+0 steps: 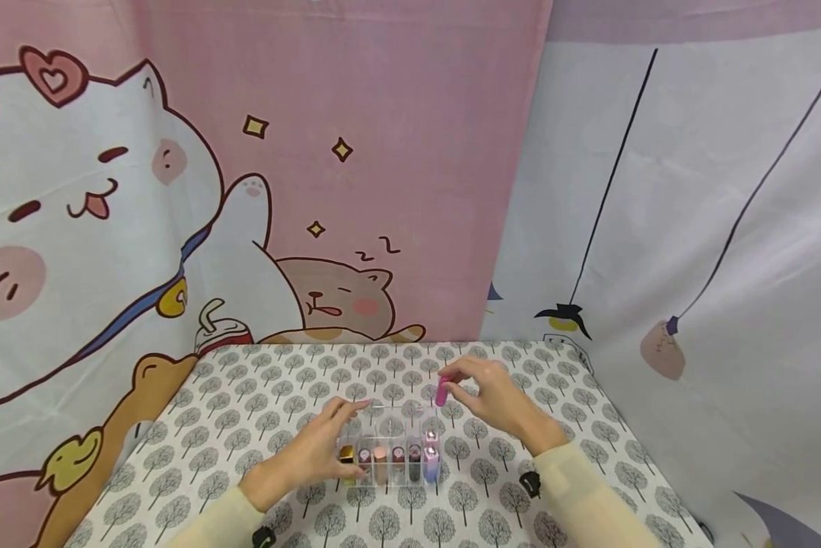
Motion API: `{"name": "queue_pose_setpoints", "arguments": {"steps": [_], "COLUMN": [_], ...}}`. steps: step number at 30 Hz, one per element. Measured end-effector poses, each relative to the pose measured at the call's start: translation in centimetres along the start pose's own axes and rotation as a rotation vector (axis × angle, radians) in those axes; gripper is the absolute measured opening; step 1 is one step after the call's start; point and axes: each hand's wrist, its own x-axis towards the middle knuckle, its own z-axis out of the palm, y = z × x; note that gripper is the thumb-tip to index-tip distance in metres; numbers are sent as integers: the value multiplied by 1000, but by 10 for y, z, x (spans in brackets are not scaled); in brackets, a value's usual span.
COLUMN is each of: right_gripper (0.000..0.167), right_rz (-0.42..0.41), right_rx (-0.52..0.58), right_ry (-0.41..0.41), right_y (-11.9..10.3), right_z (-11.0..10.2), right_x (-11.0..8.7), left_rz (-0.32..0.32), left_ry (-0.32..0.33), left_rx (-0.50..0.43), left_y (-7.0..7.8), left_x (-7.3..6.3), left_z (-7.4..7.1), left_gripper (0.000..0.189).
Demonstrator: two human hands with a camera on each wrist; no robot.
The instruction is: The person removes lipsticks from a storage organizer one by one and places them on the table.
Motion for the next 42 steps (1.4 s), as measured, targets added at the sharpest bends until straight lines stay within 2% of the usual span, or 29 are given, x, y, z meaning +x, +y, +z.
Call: {"name": "queue_pose_setpoints", "arguments": {"steps": [9, 16, 23, 30, 42], "right_gripper": [37, 30, 30, 28, 27], "right_rz": [54, 99, 112, 187, 225], "right_rx": [-12, -41, -20, -2, 22], "right_ry": [4, -15, -34, -75, -102], "right_y": [17, 31, 43, 48, 54], "right_z": [7, 21, 35, 44, 57], "right_x": [-11, -21, -29, -32, -32], "left_rz": [6, 9, -3, -8, -12], "left_ry": [-3, -7, -2, -3, -4], "left_rx": [19, 10, 13, 13, 9], "left_y": [-2, -3, -3, -3, -4], "left_x": [1, 2, 2, 2, 3], "left_z": [0, 1, 1, 2, 2], "left_gripper": [126, 126, 125, 126, 127]}}
